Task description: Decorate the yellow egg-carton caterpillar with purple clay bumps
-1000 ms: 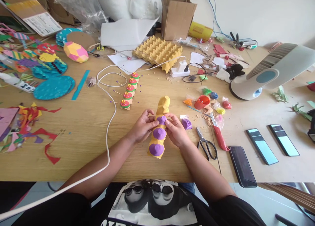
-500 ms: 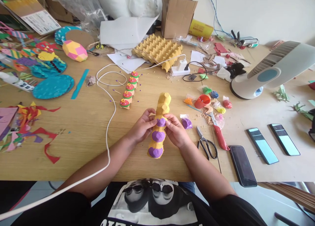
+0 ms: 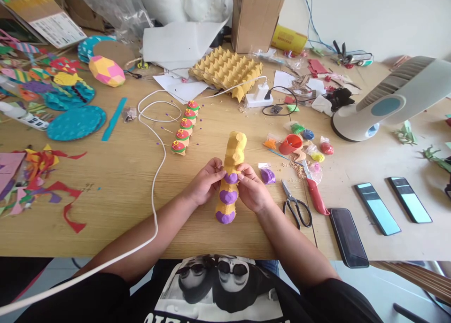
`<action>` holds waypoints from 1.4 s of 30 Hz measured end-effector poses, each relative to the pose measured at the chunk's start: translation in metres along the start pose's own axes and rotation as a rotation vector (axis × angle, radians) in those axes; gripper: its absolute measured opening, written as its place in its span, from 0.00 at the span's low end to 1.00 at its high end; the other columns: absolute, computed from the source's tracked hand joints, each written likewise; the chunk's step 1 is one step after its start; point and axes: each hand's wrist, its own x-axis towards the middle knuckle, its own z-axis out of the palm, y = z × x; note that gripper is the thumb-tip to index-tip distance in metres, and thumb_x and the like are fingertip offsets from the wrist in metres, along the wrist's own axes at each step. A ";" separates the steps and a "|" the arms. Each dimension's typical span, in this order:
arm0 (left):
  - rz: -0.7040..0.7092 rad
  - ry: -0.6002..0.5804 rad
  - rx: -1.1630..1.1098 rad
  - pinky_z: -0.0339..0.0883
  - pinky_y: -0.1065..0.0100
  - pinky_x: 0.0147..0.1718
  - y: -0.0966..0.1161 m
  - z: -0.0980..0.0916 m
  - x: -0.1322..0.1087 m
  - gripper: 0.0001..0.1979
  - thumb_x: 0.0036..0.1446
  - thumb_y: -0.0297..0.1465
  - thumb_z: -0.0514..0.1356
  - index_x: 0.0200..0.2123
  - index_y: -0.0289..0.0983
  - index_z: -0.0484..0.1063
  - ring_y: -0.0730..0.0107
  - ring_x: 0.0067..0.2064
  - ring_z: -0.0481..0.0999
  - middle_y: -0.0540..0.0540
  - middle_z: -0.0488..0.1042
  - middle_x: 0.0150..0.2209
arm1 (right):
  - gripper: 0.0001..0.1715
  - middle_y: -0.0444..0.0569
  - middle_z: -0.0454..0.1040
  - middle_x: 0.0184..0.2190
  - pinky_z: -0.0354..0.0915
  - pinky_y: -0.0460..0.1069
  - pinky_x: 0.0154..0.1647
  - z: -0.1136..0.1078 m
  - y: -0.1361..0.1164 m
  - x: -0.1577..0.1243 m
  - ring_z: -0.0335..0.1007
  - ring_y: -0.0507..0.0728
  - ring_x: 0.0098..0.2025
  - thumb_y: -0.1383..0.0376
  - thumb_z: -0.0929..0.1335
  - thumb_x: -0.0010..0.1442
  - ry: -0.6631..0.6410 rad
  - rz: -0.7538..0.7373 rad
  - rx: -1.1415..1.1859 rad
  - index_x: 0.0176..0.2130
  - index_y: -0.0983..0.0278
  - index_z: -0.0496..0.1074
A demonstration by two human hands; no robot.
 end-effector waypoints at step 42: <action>0.088 0.068 0.181 0.66 0.73 0.31 -0.001 0.003 0.000 0.27 0.48 0.34 0.74 0.43 0.41 0.59 0.73 0.32 0.77 0.53 0.79 0.33 | 0.15 0.43 0.73 0.38 0.67 0.49 0.46 0.005 0.011 0.000 0.69 0.53 0.40 0.58 0.75 0.59 0.090 -0.198 -0.305 0.43 0.57 0.72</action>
